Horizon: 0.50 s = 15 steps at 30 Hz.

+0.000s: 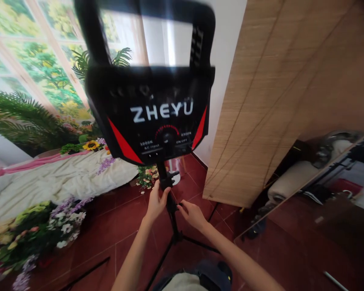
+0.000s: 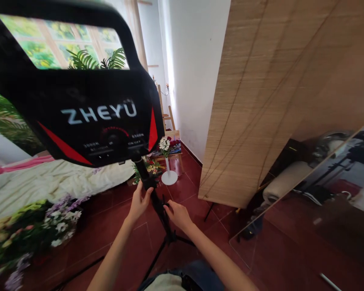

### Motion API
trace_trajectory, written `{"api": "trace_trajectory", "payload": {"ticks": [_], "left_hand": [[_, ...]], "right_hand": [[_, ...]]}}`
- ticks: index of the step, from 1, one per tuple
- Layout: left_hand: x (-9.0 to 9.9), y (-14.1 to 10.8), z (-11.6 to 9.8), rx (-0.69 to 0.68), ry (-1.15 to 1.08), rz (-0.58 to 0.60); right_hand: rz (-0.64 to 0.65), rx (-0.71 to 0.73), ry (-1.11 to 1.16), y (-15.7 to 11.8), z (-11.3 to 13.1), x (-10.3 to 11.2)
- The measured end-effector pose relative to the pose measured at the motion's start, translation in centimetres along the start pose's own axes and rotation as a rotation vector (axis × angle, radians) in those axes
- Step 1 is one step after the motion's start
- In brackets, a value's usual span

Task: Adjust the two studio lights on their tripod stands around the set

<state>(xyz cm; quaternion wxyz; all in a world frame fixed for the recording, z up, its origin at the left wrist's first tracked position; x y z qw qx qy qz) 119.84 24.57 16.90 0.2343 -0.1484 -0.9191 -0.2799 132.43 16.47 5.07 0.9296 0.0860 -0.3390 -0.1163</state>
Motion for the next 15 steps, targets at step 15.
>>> {"api": "trace_trajectory", "payload": {"ticks": [15], "left_hand": [[8.3,8.5,-12.6,-0.299,-0.104,-0.342]], "right_hand": [[0.021,0.016,-0.023,0.0,0.1,0.1]]}}
Point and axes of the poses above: each hand's wrist, its own y-axis towards the middle knuckle, its own x-axis out of the back of the hand, z = x × y, the point moved 9 cm from there along y, towards the middle knuckle, and after that the axes turned 11 degrees about y, right-handed, at the moved point
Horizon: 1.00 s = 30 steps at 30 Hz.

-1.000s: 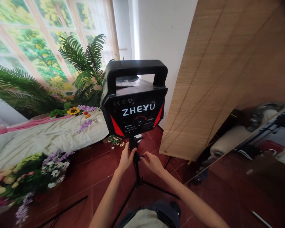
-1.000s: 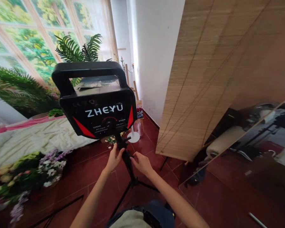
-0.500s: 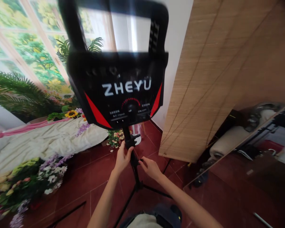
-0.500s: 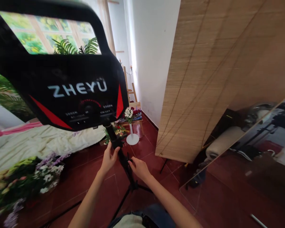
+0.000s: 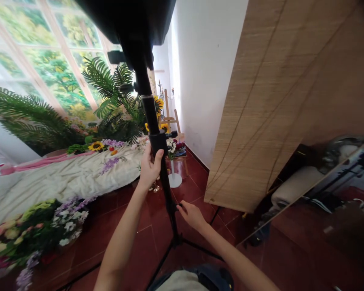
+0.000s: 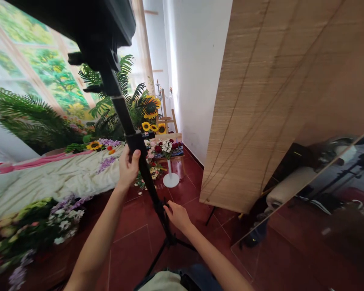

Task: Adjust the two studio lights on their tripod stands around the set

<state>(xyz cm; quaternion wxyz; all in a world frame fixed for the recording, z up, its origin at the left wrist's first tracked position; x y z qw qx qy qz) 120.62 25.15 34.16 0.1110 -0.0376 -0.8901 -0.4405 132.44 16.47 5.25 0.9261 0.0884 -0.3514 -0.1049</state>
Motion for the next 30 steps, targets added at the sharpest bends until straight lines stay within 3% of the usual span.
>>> {"api": "trace_trajectory", "payload": {"ticks": [4,10,15,18,20,23,26,30], "left_hand": [[0.5,1.7,-2.0,-0.069,-0.017,-0.055],[0.6,3.7,-3.0,-0.065,-0.114,-0.068],[0.5,5.1,-3.5,-0.074,-0.159,-0.059],[0.8,5.4,-3.9,-0.097,-0.146,-0.09],[0.9,5.5,-4.1,-0.105,-0.14,-0.103],[0.9,5.4,-4.3,-0.112,-0.143,-0.105],[0.7,5.3,-4.3,-0.105,-0.152,-0.092],[0.8,5.3,-4.3,-0.106,-0.156,-0.105]], "right_hand": [[0.013,-0.029,0.085,-0.1,-0.4,-0.4],[0.03,-0.154,0.45,0.0,-2.3,-2.4],[0.198,-0.542,0.916,-0.5,-4.4,-6.1],[0.218,-0.643,1.027,-0.8,-4.6,-6.9],[0.072,-0.589,0.961,-0.6,-4.8,-5.6],[-0.165,-0.334,0.794,-0.3,-3.6,-2.1],[-0.115,-0.138,0.694,-0.9,-1.5,-0.9],[-0.068,-0.128,0.741,-1.4,-1.6,-1.5]]}}
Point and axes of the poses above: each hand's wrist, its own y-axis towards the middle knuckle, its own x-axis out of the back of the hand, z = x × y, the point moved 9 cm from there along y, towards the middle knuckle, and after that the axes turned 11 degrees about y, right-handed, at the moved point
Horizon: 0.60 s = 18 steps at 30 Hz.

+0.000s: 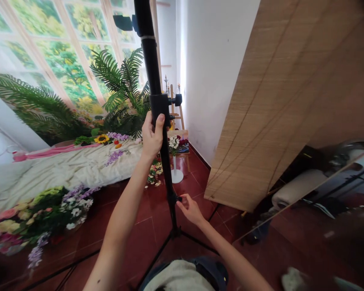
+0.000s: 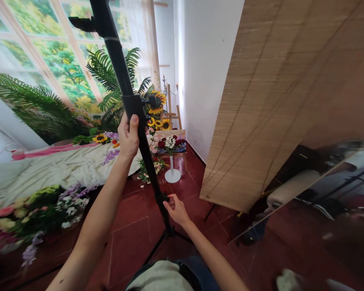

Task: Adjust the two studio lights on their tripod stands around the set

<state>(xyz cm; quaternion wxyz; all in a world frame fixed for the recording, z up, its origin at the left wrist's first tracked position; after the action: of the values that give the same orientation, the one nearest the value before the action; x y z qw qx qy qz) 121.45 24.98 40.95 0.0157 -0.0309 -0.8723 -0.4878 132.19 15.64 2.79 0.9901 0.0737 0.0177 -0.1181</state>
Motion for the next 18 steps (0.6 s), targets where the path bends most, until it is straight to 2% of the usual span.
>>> {"api": "trace_trajectory", "payload": {"ticks": [2,5,7,9,10,12,15,18], "left_hand": [[0.1,0.0,0.1,0.0,-0.002,-0.01],[0.1,0.0,0.3,0.0,0.003,-0.007],[0.2,0.1,0.2,-0.01,0.013,-0.005],[0.3,0.2,-0.2,-0.029,0.024,-0.006],[0.4,0.2,-0.4,-0.039,0.029,-0.005],[0.4,0.3,-0.7,-0.054,0.037,0.002],[0.5,0.4,-0.9,-0.055,0.044,0.011],[0.5,0.4,-0.7,-0.045,0.032,0.014]], "right_hand": [[-0.09,-0.091,0.158,0.4,-1.5,0.2],[-0.218,-0.335,0.483,0.9,-4.5,-0.2],[-0.232,-0.491,0.641,0.9,-5.7,-1.1],[-0.211,-0.552,0.687,0.6,-5.8,-1.5],[-0.193,-0.526,0.645,0.6,-5.4,-1.3],[-0.141,-0.366,0.434,0.4,-3.8,-0.4],[-0.011,-0.022,-0.102,0.0,-0.2,0.3],[0.078,0.202,-0.566,-0.1,1.9,-0.1]]}}
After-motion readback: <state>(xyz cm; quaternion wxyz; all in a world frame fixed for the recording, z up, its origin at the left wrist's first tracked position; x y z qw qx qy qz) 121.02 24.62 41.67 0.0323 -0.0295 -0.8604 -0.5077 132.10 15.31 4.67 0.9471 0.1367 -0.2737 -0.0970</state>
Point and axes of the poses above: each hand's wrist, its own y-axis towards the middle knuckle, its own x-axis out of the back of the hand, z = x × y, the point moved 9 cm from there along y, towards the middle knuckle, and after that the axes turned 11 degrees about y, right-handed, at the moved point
